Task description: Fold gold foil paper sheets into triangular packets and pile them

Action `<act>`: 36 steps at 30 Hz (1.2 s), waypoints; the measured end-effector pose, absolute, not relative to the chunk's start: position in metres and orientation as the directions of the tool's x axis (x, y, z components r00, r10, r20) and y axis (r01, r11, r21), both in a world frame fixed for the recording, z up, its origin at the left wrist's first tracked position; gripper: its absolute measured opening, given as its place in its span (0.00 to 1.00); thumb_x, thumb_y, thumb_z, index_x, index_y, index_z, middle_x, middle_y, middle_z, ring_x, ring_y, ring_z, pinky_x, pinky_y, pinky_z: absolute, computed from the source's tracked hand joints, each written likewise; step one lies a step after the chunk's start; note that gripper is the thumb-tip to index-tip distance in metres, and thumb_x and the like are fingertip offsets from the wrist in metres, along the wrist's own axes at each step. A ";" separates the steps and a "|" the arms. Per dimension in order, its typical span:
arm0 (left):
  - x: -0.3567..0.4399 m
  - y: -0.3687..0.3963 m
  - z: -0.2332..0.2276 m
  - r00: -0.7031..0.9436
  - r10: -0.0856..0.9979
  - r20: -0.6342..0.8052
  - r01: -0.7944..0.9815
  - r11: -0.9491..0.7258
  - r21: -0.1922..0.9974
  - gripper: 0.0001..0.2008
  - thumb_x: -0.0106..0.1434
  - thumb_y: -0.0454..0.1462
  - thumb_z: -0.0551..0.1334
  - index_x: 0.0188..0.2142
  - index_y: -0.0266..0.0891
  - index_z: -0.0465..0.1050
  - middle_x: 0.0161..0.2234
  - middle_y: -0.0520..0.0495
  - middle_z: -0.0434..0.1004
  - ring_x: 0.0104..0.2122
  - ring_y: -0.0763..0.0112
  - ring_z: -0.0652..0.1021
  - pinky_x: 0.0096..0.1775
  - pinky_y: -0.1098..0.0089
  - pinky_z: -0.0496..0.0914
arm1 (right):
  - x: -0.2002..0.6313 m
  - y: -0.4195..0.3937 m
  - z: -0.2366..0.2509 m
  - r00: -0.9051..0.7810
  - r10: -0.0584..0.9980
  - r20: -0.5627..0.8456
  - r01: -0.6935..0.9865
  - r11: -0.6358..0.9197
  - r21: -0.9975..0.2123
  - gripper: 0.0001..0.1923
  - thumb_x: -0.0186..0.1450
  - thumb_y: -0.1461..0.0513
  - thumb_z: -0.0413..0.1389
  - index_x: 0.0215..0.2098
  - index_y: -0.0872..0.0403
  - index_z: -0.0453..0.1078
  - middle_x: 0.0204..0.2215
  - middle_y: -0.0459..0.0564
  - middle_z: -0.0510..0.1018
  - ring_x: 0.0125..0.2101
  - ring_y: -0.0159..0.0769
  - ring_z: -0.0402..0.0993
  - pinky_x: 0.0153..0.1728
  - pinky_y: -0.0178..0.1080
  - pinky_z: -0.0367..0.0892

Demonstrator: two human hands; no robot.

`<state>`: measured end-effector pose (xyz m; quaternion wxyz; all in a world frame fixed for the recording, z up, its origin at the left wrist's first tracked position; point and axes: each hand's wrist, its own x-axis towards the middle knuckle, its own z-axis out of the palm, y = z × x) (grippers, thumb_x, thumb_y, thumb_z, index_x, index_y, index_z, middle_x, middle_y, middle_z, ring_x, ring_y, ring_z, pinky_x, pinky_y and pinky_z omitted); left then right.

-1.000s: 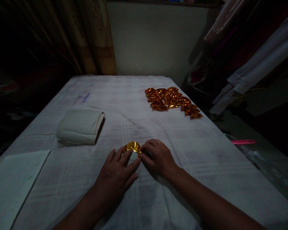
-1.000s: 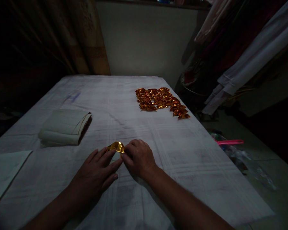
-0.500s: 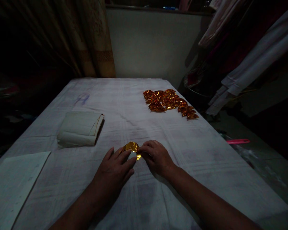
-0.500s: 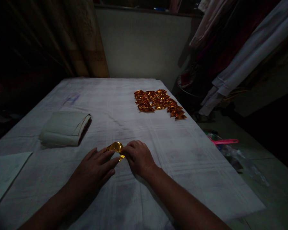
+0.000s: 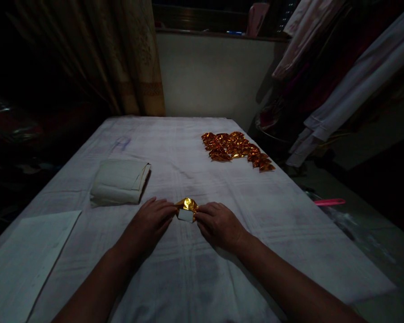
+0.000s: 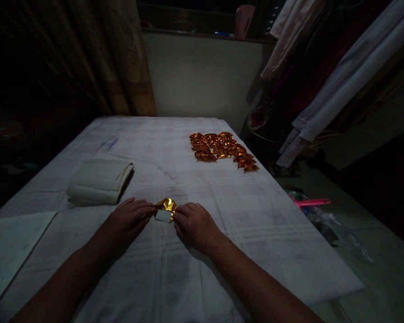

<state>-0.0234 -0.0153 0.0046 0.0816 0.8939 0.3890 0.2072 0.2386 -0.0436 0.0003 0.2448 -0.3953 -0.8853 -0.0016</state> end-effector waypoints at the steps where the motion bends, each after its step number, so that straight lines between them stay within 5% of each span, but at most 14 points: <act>1: -0.023 -0.013 0.004 0.619 0.721 0.312 0.661 -0.693 0.289 0.13 0.71 0.35 0.56 0.52 0.46 0.75 0.51 0.46 0.81 0.52 0.60 0.78 0.59 0.49 0.65 | 0.238 -0.042 0.002 -0.580 0.699 0.419 0.701 0.690 -0.181 0.09 0.65 0.68 0.59 0.43 0.55 0.76 0.41 0.52 0.82 0.37 0.40 0.76 0.38 0.41 0.68; 11: -0.004 -0.013 0.013 0.673 0.639 0.374 0.687 -0.727 0.005 0.08 0.68 0.30 0.60 0.43 0.39 0.77 0.39 0.44 0.82 0.36 0.62 0.78 0.42 0.61 0.70 | 0.238 -0.018 0.004 -0.690 0.645 0.329 0.655 0.750 -0.095 0.08 0.67 0.67 0.58 0.43 0.53 0.78 0.41 0.51 0.84 0.35 0.37 0.77 0.37 0.40 0.69; 18: 0.001 -0.013 0.015 0.622 0.706 0.339 0.748 -0.663 0.008 0.08 0.69 0.31 0.58 0.33 0.38 0.73 0.31 0.47 0.79 0.33 0.63 0.78 0.40 0.62 0.68 | 0.235 -0.019 0.003 -0.675 0.651 0.346 0.658 0.744 -0.115 0.06 0.64 0.64 0.63 0.41 0.55 0.78 0.42 0.53 0.83 0.38 0.39 0.77 0.42 0.41 0.70; 23: 0.000 -0.016 0.022 0.650 0.687 0.324 0.724 -0.690 0.011 0.04 0.67 0.38 0.64 0.41 0.41 0.75 0.39 0.45 0.81 0.39 0.61 0.79 0.43 0.61 0.68 | 0.228 -0.021 -0.002 -0.655 0.673 0.344 0.700 0.712 -0.058 0.04 0.67 0.64 0.60 0.39 0.55 0.77 0.39 0.52 0.83 0.36 0.38 0.77 0.40 0.40 0.69; 28: 0.004 -0.014 0.034 0.758 0.635 0.150 0.652 -0.746 -0.136 0.03 0.66 0.32 0.62 0.40 0.37 0.74 0.34 0.43 0.80 0.32 0.62 0.79 0.37 0.61 0.68 | 0.225 -0.022 -0.003 -0.683 0.654 0.326 0.703 0.709 0.051 0.07 0.69 0.64 0.57 0.35 0.57 0.76 0.33 0.52 0.82 0.32 0.39 0.76 0.34 0.41 0.67; 31: 0.008 -0.013 0.038 0.789 0.606 0.102 0.613 -0.765 -0.198 0.05 0.65 0.28 0.59 0.38 0.35 0.73 0.31 0.42 0.79 0.29 0.62 0.78 0.34 0.61 0.66 | 0.225 -0.023 -0.005 -0.671 0.659 0.341 0.708 0.706 0.029 0.06 0.69 0.63 0.57 0.35 0.56 0.75 0.34 0.53 0.82 0.33 0.39 0.76 0.35 0.41 0.67; 36: 0.008 -0.018 0.031 0.746 0.617 0.251 0.661 -0.734 -0.159 0.11 0.66 0.29 0.56 0.47 0.37 0.71 0.30 0.45 0.78 0.28 0.62 0.78 0.34 0.62 0.67 | 0.228 -0.024 -0.012 -0.611 0.672 0.419 0.704 0.703 -0.101 0.06 0.66 0.63 0.60 0.42 0.56 0.75 0.42 0.56 0.82 0.38 0.41 0.78 0.41 0.42 0.70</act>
